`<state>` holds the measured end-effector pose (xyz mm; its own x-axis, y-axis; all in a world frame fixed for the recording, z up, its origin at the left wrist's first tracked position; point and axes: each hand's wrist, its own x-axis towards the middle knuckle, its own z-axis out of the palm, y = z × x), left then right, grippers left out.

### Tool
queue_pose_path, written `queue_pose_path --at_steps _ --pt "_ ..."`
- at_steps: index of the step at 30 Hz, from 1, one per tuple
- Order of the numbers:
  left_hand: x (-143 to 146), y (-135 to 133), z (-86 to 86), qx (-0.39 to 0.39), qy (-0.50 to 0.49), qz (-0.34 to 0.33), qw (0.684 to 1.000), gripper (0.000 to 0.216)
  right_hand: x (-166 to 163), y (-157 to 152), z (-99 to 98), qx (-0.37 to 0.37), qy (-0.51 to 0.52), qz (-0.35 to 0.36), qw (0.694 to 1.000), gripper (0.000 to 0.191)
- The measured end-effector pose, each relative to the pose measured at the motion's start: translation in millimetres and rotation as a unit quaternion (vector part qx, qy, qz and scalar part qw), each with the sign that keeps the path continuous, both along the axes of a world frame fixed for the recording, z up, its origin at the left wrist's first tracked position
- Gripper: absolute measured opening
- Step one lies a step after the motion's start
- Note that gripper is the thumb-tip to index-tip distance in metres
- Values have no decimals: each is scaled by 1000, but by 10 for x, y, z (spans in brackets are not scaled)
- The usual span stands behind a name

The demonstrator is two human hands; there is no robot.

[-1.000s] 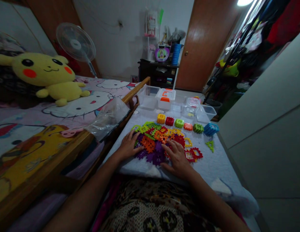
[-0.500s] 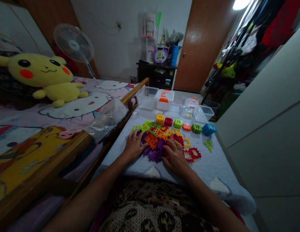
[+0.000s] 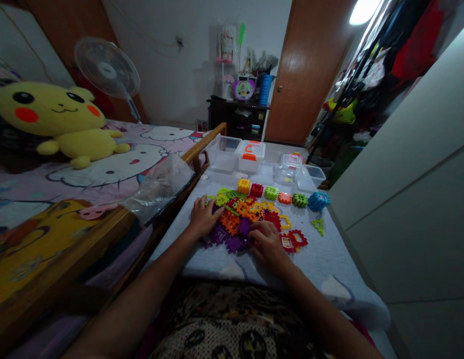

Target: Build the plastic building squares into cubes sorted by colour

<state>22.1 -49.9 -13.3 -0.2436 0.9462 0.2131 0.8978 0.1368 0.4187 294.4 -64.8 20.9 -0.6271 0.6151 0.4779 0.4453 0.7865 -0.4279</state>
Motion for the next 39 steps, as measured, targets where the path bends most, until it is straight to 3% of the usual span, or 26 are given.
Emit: queue_pose_path --at_steps 3,6,11,16,25,32,36,39 --pt "-106 187 87 2 -11 -12 1000 56 62 36 66 -90 46 30 994 13" --pt "-204 390 218 -3 -25 -91 996 52 135 117 118 -136 88 -2 987 10" --pt "-198 732 364 -21 -31 -180 983 51 306 319 184 -70 123 -113 983 7" --pt "-103 946 355 -60 -28 -243 968 50 471 458 152 -11 124 -163 979 10" --pt "-62 700 406 -65 -30 -255 964 51 552 465 -87 -11 126 -163 979 19" --pt "-62 567 424 -63 -54 -247 965 51 607 408 -135 -20 112 -158 981 32" --pt "-103 536 405 -43 -93 -225 969 54 647 428 -155 -34 137 -171 975 35" --pt "-217 519 373 -4 -99 -174 980 59 668 435 -150 -49 151 -182 970 31"
